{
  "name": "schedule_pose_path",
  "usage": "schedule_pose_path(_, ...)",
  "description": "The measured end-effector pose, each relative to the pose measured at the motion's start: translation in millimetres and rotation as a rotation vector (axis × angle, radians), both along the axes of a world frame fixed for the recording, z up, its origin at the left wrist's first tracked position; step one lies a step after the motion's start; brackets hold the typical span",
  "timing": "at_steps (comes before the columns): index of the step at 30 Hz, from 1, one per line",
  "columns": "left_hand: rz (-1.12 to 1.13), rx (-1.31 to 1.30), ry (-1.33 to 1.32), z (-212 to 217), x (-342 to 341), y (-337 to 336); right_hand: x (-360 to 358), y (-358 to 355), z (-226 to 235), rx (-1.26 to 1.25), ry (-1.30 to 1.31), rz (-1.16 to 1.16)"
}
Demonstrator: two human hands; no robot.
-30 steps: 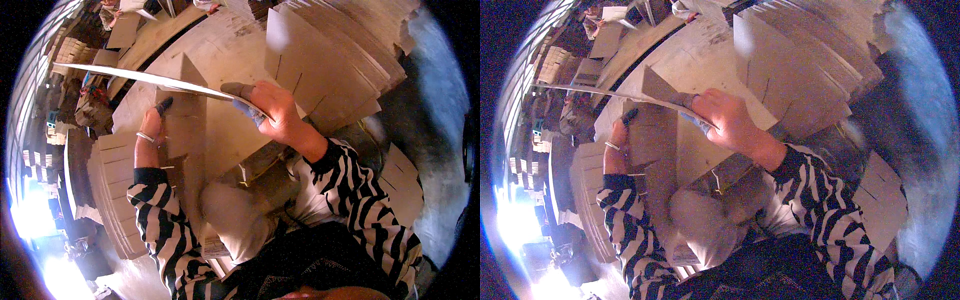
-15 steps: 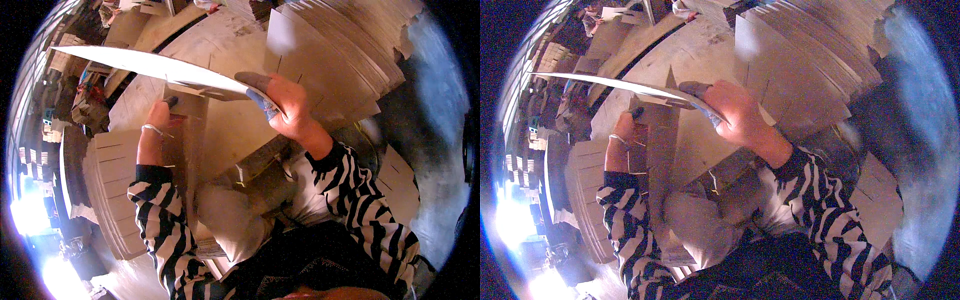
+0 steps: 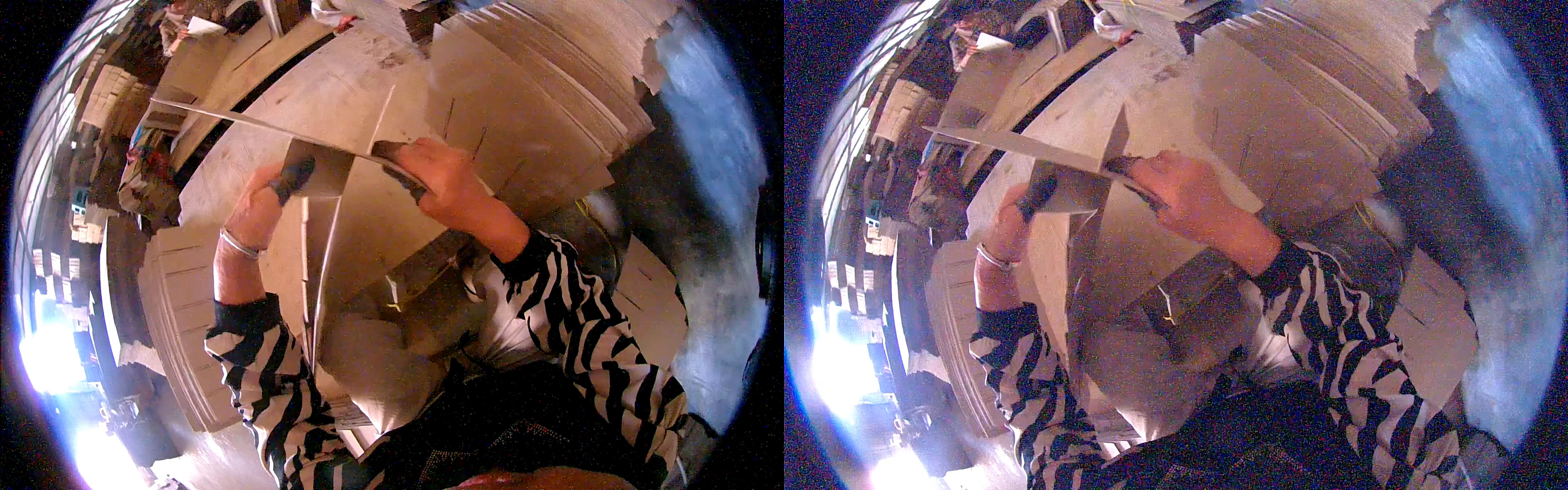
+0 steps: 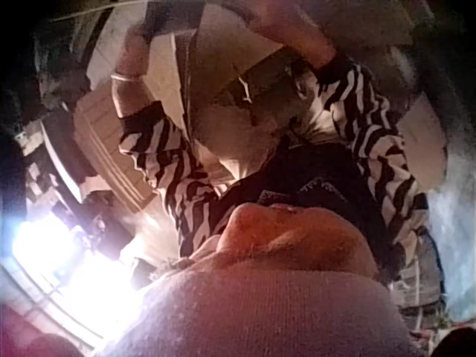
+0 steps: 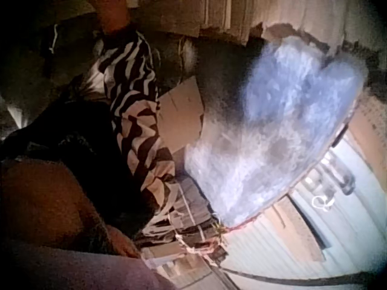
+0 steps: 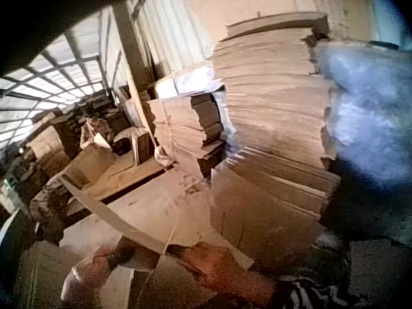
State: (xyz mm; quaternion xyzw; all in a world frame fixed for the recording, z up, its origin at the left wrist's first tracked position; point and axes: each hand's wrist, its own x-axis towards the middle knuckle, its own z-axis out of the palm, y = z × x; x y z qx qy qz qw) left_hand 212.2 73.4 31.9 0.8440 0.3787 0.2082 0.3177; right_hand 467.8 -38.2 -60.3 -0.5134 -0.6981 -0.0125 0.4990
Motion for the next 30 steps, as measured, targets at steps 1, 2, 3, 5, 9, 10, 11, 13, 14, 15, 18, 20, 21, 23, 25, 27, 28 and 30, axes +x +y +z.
schedule_pose_path(1, 0.048, -0.019, -0.155, -6, -6, 12, 1, 1, -4, 0.016, 0.026, -0.002)
schedule_pose_path(2, 0.090, -0.032, -0.314, -13, -12, 24, 2, 2, -5, 0.032, 0.054, -0.002)
schedule_pose_path(3, 0.157, -0.247, -0.449, 5, 10, 20, 8, 0, -4, -0.018, 0.052, -0.016)
schedule_pose_path(5, 0.462, -0.398, -0.555, 4, 5, 31, 5, -6, 9, -0.096, 0.055, 0.005)
schedule_pose_path(9, 0.226, 0.071, 0.492, -64, -17, 45, -2, -2, 0, 0.022, 0.135, 0.097)
schedule_pose_path(10, 0.247, 0.003, 0.569, -57, 0, 36, 1, -4, 0, 0.052, 0.141, 0.105)
schedule_pose_path(11, 0.216, 0.021, 0.640, -66, 11, 39, 2, -3, 0, 0.079, 0.145, 0.115)
schedule_pose_path(13, 0.295, 0.001, 0.677, -57, 18, 26, -3, 1, 2, 0.105, 0.153, 0.177)
schedule_pose_path(14, 0.328, -0.006, 0.698, -47, 24, 18, -3, 1, 2, 0.117, 0.139, 0.182)
schedule_pose_path(15, 0.320, -0.051, 0.759, -44, 25, 17, -5, 2, 3, 0.130, 0.125, 0.188)
schedule_pose_path(18, 0.241, -0.074, 0.944, -25, 33, 15, 0, 0, 0, 0.155, 0.062, 0.153)
schedule_pose_path(20, 0.336, 0.019, 0.933, -39, 18, 18, 0, 0, 1, 0.177, 0.087, 0.198)
schedule_pose_path(21, 0.387, 0.067, 0.915, -41, 13, 15, 1, 0, 1, 0.203, 0.059, 0.198)
schedule_pose_path(23, 0.430, 0.114, 0.981, -39, 6, 19, 5, 0, -1, 0.254, 0.000, 0.194)
schedule_pose_path(25, 0.446, 0.025, 0.932, -63, -36, 61, -1, -6, 5, 0.247, -0.009, 0.207)
schedule_pose_path(27, 0.362, 0.097, 0.935, -89, -92, 95, -7, -4, 3, 0.263, -0.013, 0.256)
schedule_pose_path(28, 0.298, 0.121, 0.903, -93, -97, 110, 0, -5, 0, 0.278, -0.032, 0.267)
schedule_pose_path(30, 0.242, 0.094, 0.834, -94, -104, 116, -1, -5, -2, 0.285, -0.021, 0.304)
